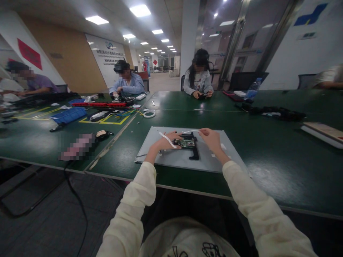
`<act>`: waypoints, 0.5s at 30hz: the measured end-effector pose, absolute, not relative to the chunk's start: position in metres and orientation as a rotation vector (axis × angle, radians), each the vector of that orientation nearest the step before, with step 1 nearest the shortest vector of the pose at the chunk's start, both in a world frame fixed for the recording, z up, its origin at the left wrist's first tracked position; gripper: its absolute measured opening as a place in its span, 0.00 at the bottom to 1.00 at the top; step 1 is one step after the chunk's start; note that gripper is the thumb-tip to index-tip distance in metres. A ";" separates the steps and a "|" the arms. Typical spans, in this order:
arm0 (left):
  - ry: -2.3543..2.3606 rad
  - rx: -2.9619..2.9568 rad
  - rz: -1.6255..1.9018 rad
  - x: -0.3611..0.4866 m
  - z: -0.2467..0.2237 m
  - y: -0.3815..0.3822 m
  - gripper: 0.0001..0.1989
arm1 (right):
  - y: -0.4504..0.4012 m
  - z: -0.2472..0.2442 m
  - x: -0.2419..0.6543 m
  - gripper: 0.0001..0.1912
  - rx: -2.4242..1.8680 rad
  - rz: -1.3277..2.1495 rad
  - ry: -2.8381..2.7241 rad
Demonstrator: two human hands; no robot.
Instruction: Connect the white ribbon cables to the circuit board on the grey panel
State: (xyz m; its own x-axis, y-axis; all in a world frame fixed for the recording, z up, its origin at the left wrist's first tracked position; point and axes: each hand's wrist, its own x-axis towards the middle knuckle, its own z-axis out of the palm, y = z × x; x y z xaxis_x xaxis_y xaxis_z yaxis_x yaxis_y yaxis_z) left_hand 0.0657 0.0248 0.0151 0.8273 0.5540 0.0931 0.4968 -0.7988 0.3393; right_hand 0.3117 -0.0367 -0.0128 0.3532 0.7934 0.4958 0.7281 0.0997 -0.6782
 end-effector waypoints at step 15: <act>0.785 2.625 0.331 0.062 0.021 0.019 0.24 | -0.045 -0.005 0.308 0.11 -1.754 -0.005 -1.511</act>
State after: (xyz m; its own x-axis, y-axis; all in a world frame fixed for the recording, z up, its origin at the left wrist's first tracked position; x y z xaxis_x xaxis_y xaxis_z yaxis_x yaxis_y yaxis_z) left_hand 0.0620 0.0186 0.0206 0.8162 0.5664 0.1142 0.4770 -0.7720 0.4202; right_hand 0.3077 -0.0451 -0.0045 0.2856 0.8276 0.4832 0.8309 0.0373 -0.5552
